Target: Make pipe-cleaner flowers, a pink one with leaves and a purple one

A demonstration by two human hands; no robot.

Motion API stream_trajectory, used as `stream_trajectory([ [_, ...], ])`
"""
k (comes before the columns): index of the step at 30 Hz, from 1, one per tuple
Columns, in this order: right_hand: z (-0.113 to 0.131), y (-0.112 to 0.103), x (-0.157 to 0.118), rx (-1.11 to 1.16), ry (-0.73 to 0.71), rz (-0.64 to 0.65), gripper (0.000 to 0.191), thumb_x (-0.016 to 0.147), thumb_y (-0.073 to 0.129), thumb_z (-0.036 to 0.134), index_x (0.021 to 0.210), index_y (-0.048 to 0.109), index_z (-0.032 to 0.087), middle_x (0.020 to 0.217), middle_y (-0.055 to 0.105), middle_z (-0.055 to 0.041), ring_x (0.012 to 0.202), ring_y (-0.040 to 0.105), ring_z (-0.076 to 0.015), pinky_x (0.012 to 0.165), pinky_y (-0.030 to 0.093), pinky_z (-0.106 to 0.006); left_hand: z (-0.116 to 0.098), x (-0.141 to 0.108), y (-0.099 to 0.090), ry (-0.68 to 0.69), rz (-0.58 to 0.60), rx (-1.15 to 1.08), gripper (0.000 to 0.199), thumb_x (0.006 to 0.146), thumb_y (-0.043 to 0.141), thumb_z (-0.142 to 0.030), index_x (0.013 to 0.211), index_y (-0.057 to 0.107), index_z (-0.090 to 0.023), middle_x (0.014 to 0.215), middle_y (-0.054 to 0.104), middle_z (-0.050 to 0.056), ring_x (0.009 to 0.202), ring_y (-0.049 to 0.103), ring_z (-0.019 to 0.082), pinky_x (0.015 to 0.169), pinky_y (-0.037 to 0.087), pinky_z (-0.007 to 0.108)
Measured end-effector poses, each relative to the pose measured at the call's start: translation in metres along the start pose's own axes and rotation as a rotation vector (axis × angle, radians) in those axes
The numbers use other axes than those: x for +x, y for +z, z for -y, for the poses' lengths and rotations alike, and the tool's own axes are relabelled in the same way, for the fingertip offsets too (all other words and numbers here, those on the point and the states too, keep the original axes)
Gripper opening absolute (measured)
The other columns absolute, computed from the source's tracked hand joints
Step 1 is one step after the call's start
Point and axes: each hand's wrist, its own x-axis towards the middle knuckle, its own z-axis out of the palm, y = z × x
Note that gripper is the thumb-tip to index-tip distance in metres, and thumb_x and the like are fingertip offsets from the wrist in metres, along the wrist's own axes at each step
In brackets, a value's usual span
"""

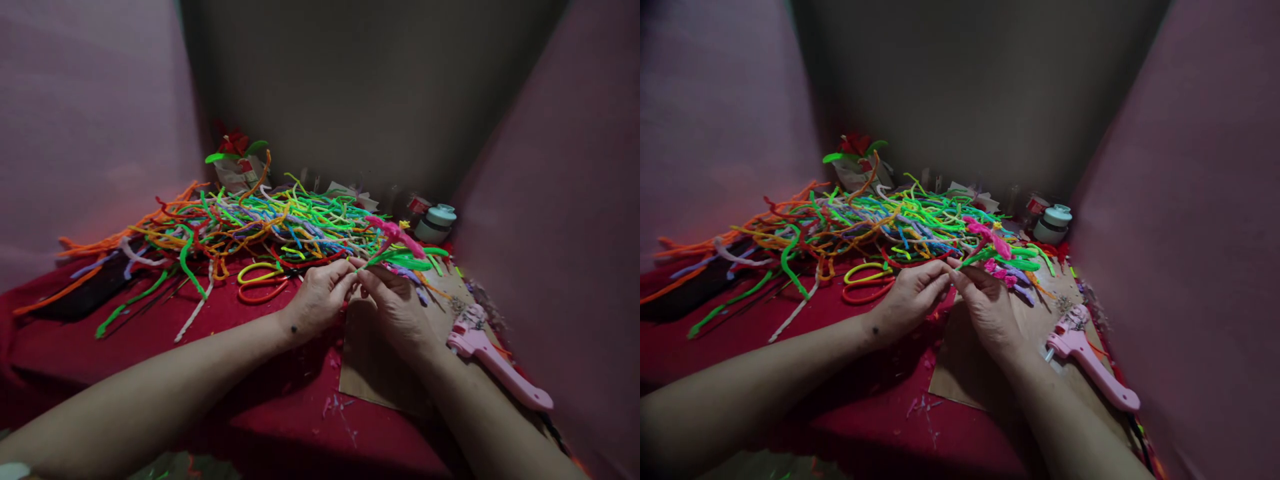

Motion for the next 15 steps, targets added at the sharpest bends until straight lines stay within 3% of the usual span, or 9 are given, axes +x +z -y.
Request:
stream_trajectory([
  [3,0.0033,-0.0016,-0.0009,-0.032,-0.008,0.019,0.018,0.082,0.060,0.028,0.094,0.073,0.028,0.100,0.071,0.0011,0.100,0.060,-0.0190,0.096,0.041,-0.035,-0.0057,0.0018,-0.0006,-0.157,0.035,-0.207,0.022,0.085,0.049,-0.021,0.063,0.051,-0.016,0.053,0.044,-0.006,0.045,0.037,0.005,0.046,0.030,0.018],
  [9,0.0105,-0.0013,0.0007,-0.110,0.020,-0.022,0.020,0.080,0.058,0.026,0.065,0.070,0.024,0.084,0.072,0.0025,0.083,0.062,-0.0170,0.081,0.046,-0.030,-0.0087,0.0017,-0.0031,-0.347,0.144,-0.494,0.024,0.083,0.054,-0.027,0.062,0.051,-0.015,0.048,0.043,-0.007,0.036,0.033,0.003,0.038,0.026,0.017],
  [15,0.0072,-0.0038,0.0040,-0.087,0.056,-0.016,0.017,0.076,0.061,0.026,0.085,0.075,0.025,0.091,0.073,-0.0003,0.083,0.062,-0.0183,0.077,0.047,-0.032,-0.0032,0.0018,-0.0030,-0.450,0.193,-0.732,0.023,0.082,0.058,-0.026,0.063,0.049,-0.015,0.048,0.043,-0.007,0.032,0.030,0.001,0.034,0.022,0.015],
])
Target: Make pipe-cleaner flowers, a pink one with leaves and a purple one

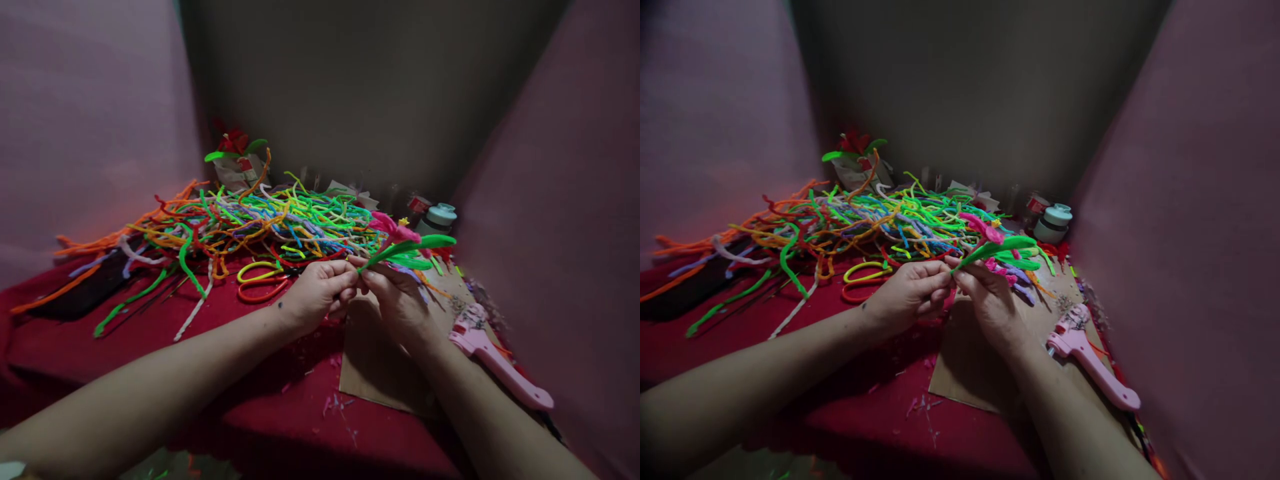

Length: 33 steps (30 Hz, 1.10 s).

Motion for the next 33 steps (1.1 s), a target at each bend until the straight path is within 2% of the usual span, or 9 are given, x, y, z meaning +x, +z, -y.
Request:
stream_trajectory([
  [6,-0.007,-0.003,-0.001,0.125,-0.048,0.074,0.020,0.079,0.062,0.028,0.095,0.074,0.026,0.090,0.072,-0.0009,0.088,0.062,-0.0185,0.079,0.048,-0.032,-0.002,-0.003,0.000,-0.092,0.038,-0.181,0.015,0.084,0.057,-0.024,0.074,0.055,-0.013,0.047,0.041,-0.008,0.031,0.023,0.000,0.034,0.022,0.014],
  [9,-0.012,-0.003,0.000,0.223,0.037,0.084,0.018,0.077,0.065,0.029,0.091,0.074,0.025,0.081,0.071,-0.0008,0.082,0.063,-0.0179,0.073,0.049,-0.030,-0.001,-0.003,-0.002,-0.122,0.115,-0.259,0.008,0.085,0.056,-0.022,0.084,0.057,-0.014,0.050,0.043,-0.009,0.032,0.020,0.000,0.034,0.026,0.014],
  [12,-0.014,-0.003,0.001,0.279,0.055,0.061,0.013,0.075,0.067,0.025,0.085,0.074,0.023,0.075,0.070,0.0000,0.077,0.063,-0.0165,0.072,0.048,-0.029,0.002,-0.001,-0.005,-0.123,0.202,-0.297,0.012,0.086,0.056,-0.021,0.096,0.058,-0.016,0.053,0.044,-0.009,0.032,0.020,0.000,0.034,0.028,0.013],
  [14,-0.013,-0.002,0.000,0.276,0.042,0.052,0.011,0.075,0.067,0.024,0.083,0.074,0.022,0.075,0.070,0.0001,0.075,0.062,-0.0160,0.073,0.048,-0.029,0.006,0.002,-0.008,-0.110,0.236,-0.275,0.011,0.086,0.056,-0.023,0.093,0.058,-0.015,0.055,0.046,-0.008,0.032,0.024,0.000,0.035,0.032,0.014],
  [19,-0.008,-0.002,0.001,0.331,0.063,0.027,0.015,0.076,0.066,0.029,0.087,0.072,0.021,0.066,0.066,0.0014,0.065,0.060,-0.0148,0.066,0.047,-0.030,0.014,0.011,-0.013,-0.033,0.117,-0.130,0.022,0.086,0.052,-0.028,0.074,0.058,-0.011,0.060,0.056,0.001,0.041,0.050,0.007,0.039,0.038,0.018],
  [24,-0.007,-0.006,0.006,0.380,0.059,-0.067,0.013,0.072,0.066,0.027,0.080,0.072,0.019,0.053,0.056,0.0041,0.047,0.047,-0.0101,0.053,0.040,-0.027,0.021,0.015,-0.017,-0.035,0.061,-0.010,0.025,0.081,0.059,-0.034,0.073,0.059,-0.011,0.057,0.055,-0.001,0.037,0.045,0.005,0.036,0.033,0.017],
  [30,-0.008,-0.013,0.013,0.402,0.052,-0.217,0.015,0.068,0.067,0.029,0.076,0.073,0.017,0.072,0.064,-0.0013,0.055,0.049,-0.0106,0.049,0.039,-0.024,0.024,0.015,-0.015,-0.139,0.032,0.035,0.022,0.077,0.065,-0.034,0.074,0.059,-0.013,0.055,0.054,-0.003,0.036,0.043,0.004,0.035,0.033,0.016],
  [33,-0.008,-0.016,0.014,0.433,0.069,-0.246,0.014,0.066,0.068,0.029,0.075,0.073,0.018,0.067,0.062,-0.0001,0.053,0.047,-0.0097,0.047,0.038,-0.023,0.023,0.015,-0.015,-0.144,-0.001,0.047,0.019,0.077,0.064,-0.031,0.074,0.060,-0.012,0.053,0.054,-0.003,0.036,0.043,0.004,0.034,0.033,0.015],
])
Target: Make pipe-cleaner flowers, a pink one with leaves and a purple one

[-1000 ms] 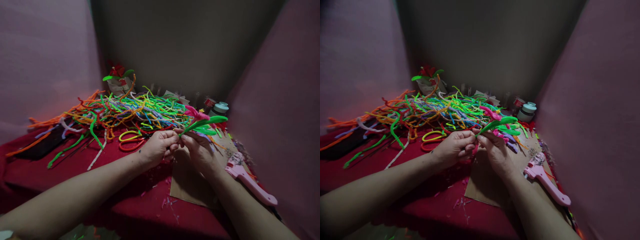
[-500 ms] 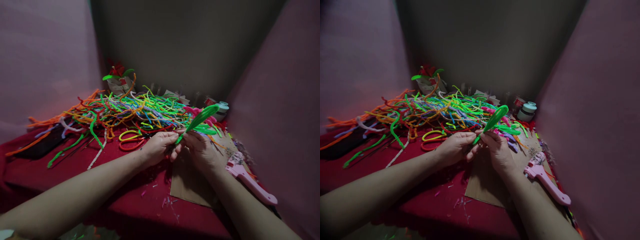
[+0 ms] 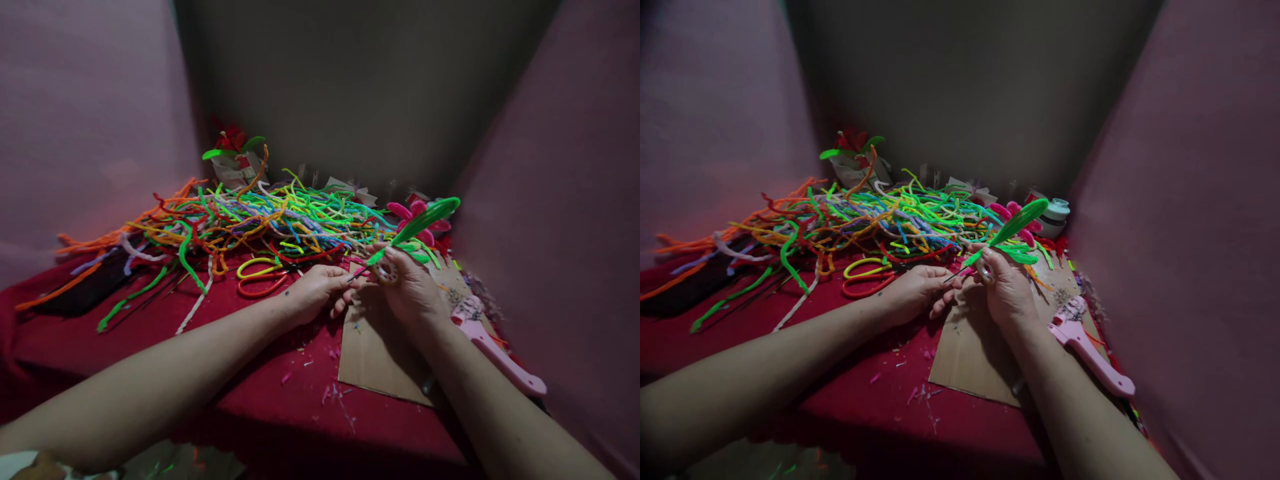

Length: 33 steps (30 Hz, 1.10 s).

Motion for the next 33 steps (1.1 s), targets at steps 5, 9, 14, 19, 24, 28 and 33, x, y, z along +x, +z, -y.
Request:
stream_trajectory([
  [5,0.001,-0.002,0.000,-0.027,-0.025,0.024,0.015,0.068,0.068,0.030,0.076,0.074,0.019,0.065,0.061,0.0016,0.052,0.044,-0.0087,0.048,0.036,-0.022,-0.002,-0.002,0.002,0.010,-0.020,0.028,0.014,0.078,0.062,-0.024,0.070,0.060,-0.012,0.054,0.054,-0.002,0.036,0.042,0.003,0.035,0.032,0.015],
  [9,0.001,-0.004,0.002,-0.067,-0.041,0.028,0.015,0.069,0.066,0.030,0.077,0.073,0.019,0.069,0.063,0.0014,0.054,0.045,-0.0093,0.050,0.036,-0.023,-0.007,-0.004,0.002,0.056,-0.075,0.102,0.017,0.079,0.062,-0.024,0.067,0.057,-0.013,0.053,0.053,-0.003,0.036,0.041,0.003,0.036,0.033,0.016],
  [14,0.002,-0.007,0.005,-0.012,-0.017,0.024,0.017,0.068,0.065,0.030,0.078,0.072,0.019,0.068,0.062,0.0020,0.054,0.046,-0.0091,0.048,0.037,-0.022,-0.026,-0.012,-0.009,0.294,-0.132,0.429,0.014,0.083,0.057,-0.028,0.081,0.061,-0.015,0.061,0.056,-0.003,0.045,0.049,0.006,0.046,0.041,0.018],
  [19,0.004,-0.005,0.006,0.025,-0.040,0.001,0.015,0.065,0.066,0.028,0.074,0.073,0.018,0.069,0.065,0.0013,0.054,0.046,-0.0083,0.046,0.036,-0.021,-0.019,-0.018,-0.029,0.534,0.020,1.276,0.023,0.088,0.050,-0.027,0.101,0.065,-0.014,0.106,0.065,0.010,0.099,0.060,0.018,0.091,0.046,0.033],
  [24,0.005,-0.003,0.005,0.044,-0.044,-0.022,0.014,0.064,0.066,0.026,0.073,0.073,0.018,0.070,0.067,0.0006,0.056,0.051,-0.0090,0.046,0.037,-0.021,0.001,-0.042,-0.032,0.644,0.094,1.669,0.040,0.091,0.046,-0.034,0.126,0.052,-0.014,0.135,0.050,0.015,0.126,0.042,0.025,0.104,0.037,0.042],
  [28,0.005,-0.003,0.004,0.044,-0.041,-0.011,0.013,0.066,0.065,0.026,0.073,0.073,0.019,0.071,0.067,0.0009,0.056,0.051,-0.0089,0.046,0.037,-0.021,-0.006,-0.062,-0.035,0.569,-0.065,1.773,0.022,0.089,0.045,-0.018,0.100,0.063,-0.013,0.103,0.065,0.013,0.099,0.056,0.023,0.089,0.046,0.039],
  [33,0.004,-0.002,0.003,0.038,-0.042,0.004,0.014,0.066,0.065,0.026,0.074,0.073,0.019,0.071,0.068,0.0009,0.054,0.049,-0.0084,0.046,0.036,-0.021,-0.007,-0.041,-0.063,0.432,-0.076,1.670,0.033,0.085,0.040,-0.007,0.111,0.060,-0.012,0.115,0.062,0.012,0.106,0.056,0.019,0.094,0.045,0.033],
])
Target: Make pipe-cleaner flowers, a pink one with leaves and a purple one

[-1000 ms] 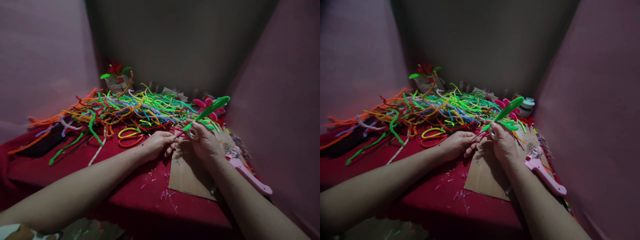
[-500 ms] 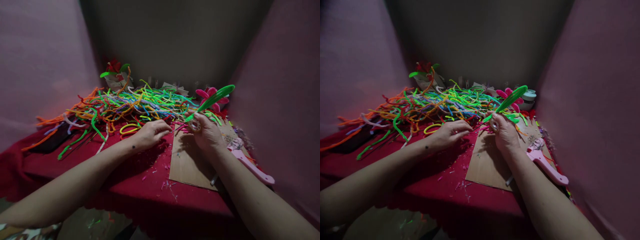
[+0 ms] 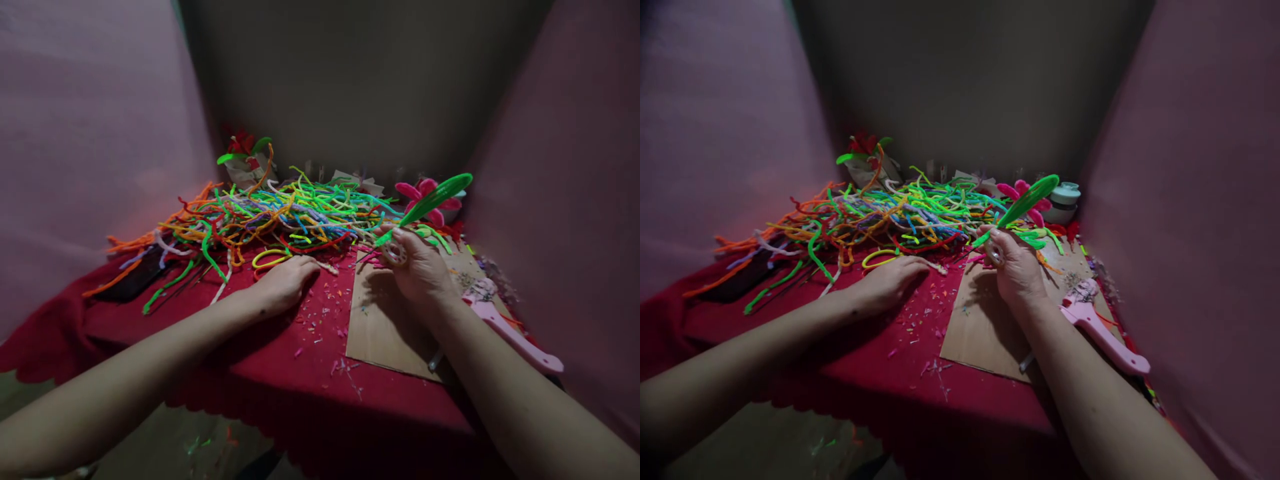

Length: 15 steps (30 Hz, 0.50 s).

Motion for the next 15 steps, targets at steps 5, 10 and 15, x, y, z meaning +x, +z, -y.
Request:
stream_trajectory([
  [5,0.002,0.002,0.000,-0.013,0.017,-0.026,0.015,0.064,0.064,0.025,0.073,0.072,0.018,0.071,0.068,0.0007,0.052,0.048,-0.0083,0.044,0.034,-0.021,0.016,0.030,0.014,-0.080,0.014,-0.061,0.036,0.091,0.032,-0.016,0.117,0.057,-0.011,0.117,0.061,0.014,0.105,0.057,0.020,0.093,0.045,0.035],
  [10,0.003,0.001,0.001,0.001,0.017,-0.019,0.014,0.063,0.066,0.025,0.072,0.072,0.017,0.069,0.067,0.0008,0.054,0.050,-0.0081,0.048,0.036,-0.021,0.006,0.043,0.013,-0.003,0.056,-0.212,0.040,0.093,0.036,-0.027,0.127,0.050,-0.011,0.126,0.057,0.014,0.116,0.054,0.020,0.100,0.040,0.034],
  [15,0.002,0.000,0.001,-0.013,-0.004,0.005,0.014,0.065,0.064,0.026,0.074,0.072,0.018,0.071,0.067,0.0012,0.054,0.049,-0.0082,0.050,0.038,-0.022,-0.006,0.013,0.001,0.156,0.118,-0.469,0.031,0.090,0.045,-0.030,0.112,0.062,-0.016,0.123,0.061,0.010,0.116,0.054,0.019,0.103,0.039,0.035],
])
